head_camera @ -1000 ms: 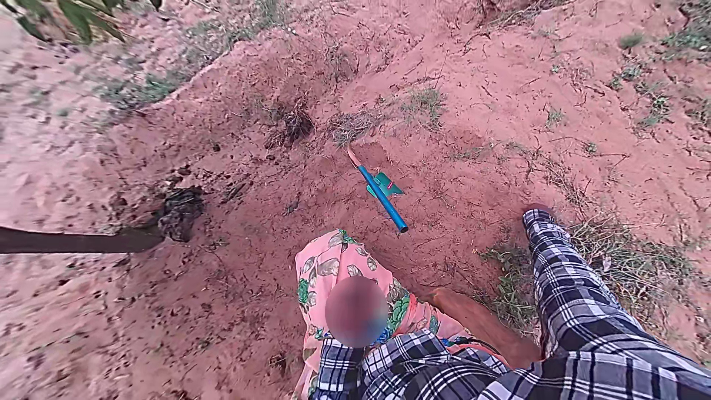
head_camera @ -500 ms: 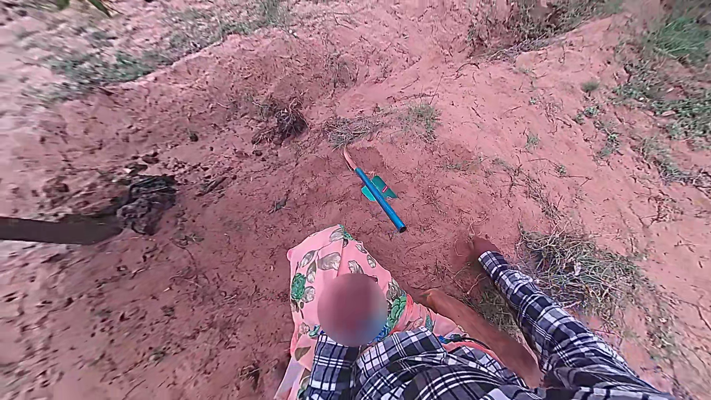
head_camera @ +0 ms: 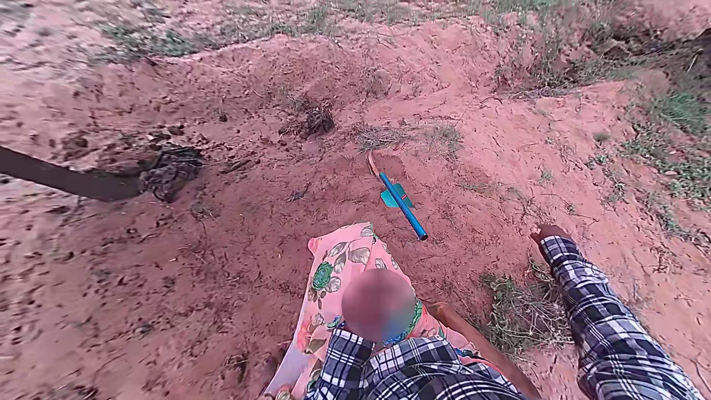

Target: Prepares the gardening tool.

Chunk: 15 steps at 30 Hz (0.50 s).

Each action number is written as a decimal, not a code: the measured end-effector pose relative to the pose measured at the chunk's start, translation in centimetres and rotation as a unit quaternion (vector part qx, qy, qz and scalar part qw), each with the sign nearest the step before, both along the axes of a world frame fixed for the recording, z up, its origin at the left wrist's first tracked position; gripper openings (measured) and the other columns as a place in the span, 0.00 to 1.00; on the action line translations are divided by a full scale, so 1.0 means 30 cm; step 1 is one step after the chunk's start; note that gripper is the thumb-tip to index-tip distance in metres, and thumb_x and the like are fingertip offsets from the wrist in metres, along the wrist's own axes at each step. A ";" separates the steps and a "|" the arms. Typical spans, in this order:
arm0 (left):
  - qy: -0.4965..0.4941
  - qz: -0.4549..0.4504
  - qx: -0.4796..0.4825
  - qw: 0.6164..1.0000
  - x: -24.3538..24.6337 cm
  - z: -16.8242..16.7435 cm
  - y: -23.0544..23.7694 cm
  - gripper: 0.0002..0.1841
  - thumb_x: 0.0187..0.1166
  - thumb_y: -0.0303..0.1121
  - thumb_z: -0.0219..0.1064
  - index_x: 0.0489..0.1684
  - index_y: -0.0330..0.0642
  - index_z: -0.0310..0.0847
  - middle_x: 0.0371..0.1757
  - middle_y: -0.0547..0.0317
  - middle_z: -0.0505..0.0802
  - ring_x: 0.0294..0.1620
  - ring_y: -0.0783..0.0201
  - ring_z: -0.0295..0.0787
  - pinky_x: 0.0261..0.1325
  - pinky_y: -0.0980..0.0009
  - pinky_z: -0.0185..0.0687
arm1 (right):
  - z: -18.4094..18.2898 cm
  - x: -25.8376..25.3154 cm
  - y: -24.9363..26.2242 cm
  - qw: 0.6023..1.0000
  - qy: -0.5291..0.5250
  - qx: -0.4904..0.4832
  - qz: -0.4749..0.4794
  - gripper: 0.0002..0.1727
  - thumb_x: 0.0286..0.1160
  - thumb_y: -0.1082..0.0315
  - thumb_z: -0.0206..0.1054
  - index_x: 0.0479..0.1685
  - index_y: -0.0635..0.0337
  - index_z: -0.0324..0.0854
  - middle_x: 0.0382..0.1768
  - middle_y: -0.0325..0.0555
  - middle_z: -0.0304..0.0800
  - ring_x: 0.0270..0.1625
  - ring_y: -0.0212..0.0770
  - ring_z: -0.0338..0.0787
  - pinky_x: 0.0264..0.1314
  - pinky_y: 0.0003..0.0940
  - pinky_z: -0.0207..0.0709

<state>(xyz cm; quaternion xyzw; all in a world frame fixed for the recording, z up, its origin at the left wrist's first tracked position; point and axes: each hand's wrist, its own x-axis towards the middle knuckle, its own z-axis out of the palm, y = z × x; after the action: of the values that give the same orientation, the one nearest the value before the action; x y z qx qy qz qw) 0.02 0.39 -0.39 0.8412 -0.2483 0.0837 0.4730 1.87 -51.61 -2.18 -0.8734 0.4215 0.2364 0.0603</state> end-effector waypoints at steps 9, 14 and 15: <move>-0.016 -0.009 0.002 1.000 0.003 -0.007 0.007 0.13 0.76 0.26 0.60 0.41 0.41 0.94 0.45 0.57 0.96 0.42 0.73 0.91 0.47 0.80 0.87 | -0.213 0.438 0.525 0.983 -0.085 0.120 0.107 0.31 0.84 0.59 0.63 0.87 0.53 0.69 0.74 0.67 0.83 0.76 0.68 0.83 0.74 0.69 0.74; -0.015 -0.011 0.010 1.000 0.012 -0.012 0.004 0.12 0.76 0.26 0.60 0.41 0.42 0.94 0.44 0.58 0.96 0.42 0.72 0.92 0.48 0.79 0.88 | -0.390 0.562 0.577 0.989 -0.084 0.097 0.080 0.25 0.81 0.55 0.66 0.73 0.57 0.80 0.67 0.65 0.88 0.69 0.66 0.87 0.65 0.70 0.79; -0.012 -0.011 0.012 1.000 0.014 -0.012 0.005 0.13 0.76 0.26 0.60 0.41 0.42 0.94 0.44 0.58 0.96 0.42 0.73 0.91 0.47 0.79 0.88 | -0.403 0.557 0.584 0.989 -0.077 0.097 0.085 0.23 0.82 0.58 0.64 0.73 0.55 0.81 0.66 0.64 0.88 0.69 0.67 0.88 0.63 0.71 0.80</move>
<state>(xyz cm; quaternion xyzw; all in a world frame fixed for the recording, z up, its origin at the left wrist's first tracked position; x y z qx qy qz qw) 0.43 0.53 -0.77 0.8428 -0.2640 0.0858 0.4612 18.57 -34.07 -14.26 -0.9118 0.3146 0.2125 0.1563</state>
